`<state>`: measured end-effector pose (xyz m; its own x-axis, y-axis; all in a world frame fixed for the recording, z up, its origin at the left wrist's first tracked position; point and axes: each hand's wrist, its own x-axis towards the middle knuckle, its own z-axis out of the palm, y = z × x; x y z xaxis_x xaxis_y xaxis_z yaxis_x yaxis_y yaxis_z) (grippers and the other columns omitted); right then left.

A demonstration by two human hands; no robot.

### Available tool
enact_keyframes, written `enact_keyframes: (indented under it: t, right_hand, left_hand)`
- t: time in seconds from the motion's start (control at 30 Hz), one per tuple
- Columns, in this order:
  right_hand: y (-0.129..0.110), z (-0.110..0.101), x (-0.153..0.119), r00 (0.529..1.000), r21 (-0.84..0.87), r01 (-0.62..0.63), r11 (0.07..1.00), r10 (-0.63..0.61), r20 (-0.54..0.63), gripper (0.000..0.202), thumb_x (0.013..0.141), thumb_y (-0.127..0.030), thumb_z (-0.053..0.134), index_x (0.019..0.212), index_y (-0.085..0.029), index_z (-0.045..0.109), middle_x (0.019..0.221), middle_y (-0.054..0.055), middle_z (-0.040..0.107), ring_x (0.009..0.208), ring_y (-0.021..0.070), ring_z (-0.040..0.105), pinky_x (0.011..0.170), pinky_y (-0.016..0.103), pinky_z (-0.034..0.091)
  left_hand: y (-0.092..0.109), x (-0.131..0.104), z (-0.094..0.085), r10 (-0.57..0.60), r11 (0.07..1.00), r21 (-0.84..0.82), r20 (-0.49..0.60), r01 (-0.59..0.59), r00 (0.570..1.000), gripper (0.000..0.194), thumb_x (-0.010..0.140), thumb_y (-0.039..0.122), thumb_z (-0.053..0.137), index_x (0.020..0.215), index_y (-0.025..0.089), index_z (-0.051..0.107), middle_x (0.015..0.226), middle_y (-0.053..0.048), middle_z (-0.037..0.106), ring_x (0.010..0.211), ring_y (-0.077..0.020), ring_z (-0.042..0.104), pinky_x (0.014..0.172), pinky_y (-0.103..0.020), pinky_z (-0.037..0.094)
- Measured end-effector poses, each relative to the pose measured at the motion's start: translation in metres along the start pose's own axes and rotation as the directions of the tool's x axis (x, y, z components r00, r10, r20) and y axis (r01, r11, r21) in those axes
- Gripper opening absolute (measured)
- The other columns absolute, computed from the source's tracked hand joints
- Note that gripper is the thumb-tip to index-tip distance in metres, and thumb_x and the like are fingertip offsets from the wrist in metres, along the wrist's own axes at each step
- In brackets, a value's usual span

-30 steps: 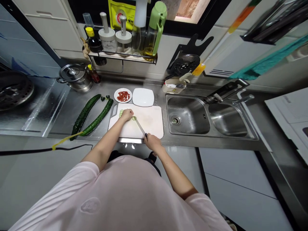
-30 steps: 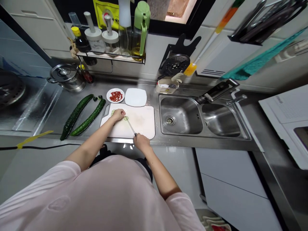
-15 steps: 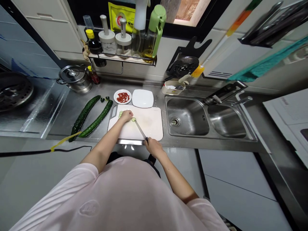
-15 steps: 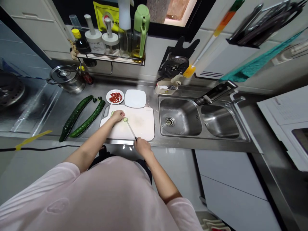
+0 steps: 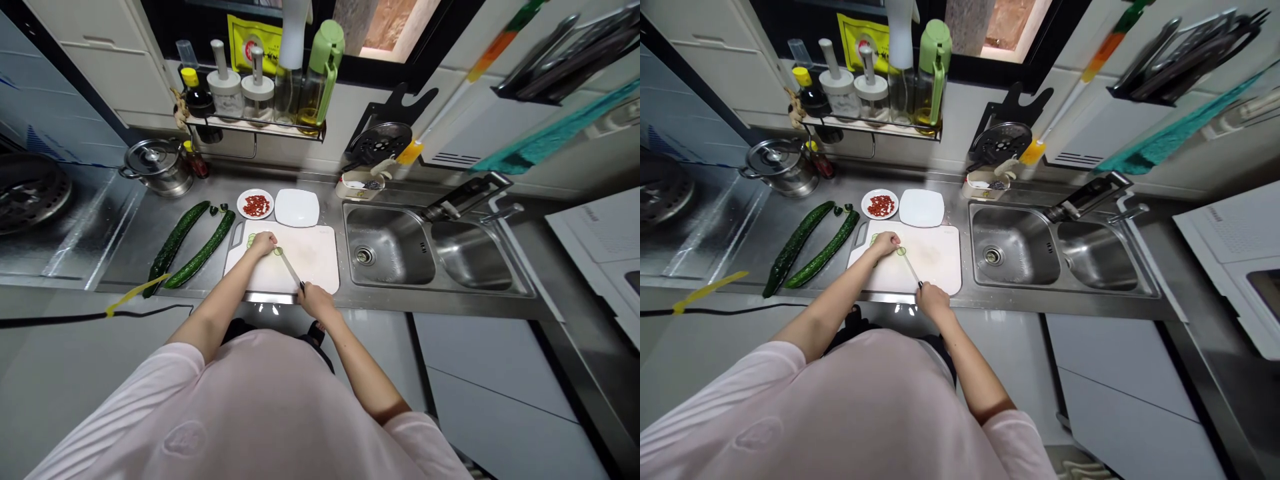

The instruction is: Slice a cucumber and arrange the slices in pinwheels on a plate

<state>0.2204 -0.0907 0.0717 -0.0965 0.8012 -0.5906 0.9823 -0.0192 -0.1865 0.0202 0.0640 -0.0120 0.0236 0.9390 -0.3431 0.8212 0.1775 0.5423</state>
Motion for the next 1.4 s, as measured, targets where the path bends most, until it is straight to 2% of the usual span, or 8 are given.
enact_keyframes:
  t: [1.0,1.4]
  right_hand:
    - [0.0023,0.0056,0.0008,1.000,0.014,0.012,1.000,-0.011,-0.018,0.040,0.095,-0.040,0.033,0.107,-0.014,0.060,0.105,0.017,0.068,0.099,0.0297,0.065,0.077,0.036,0.046]
    - [0.0027,0.0068,0.0015,0.999,0.021,0.021,1.000,-0.020,-0.031,0.039,0.096,-0.041,0.033,0.106,-0.014,0.060,0.104,0.017,0.068,0.098,0.0297,0.064,0.077,0.036,0.046]
  left_hand:
    - [-0.0028,0.0020,0.0017,0.006,1.000,-0.023,-0.001,-0.006,1.000,0.021,0.068,0.015,0.069,0.089,0.018,0.071,0.086,-0.002,0.070,0.076,-0.0132,0.061,0.069,-0.022,0.043]
    - [-0.0011,0.0006,0.0000,0.011,1.000,-0.014,-0.005,-0.011,1.000,0.022,0.066,0.014,0.070,0.088,0.018,0.071,0.085,-0.002,0.071,0.077,-0.0141,0.061,0.072,-0.023,0.044]
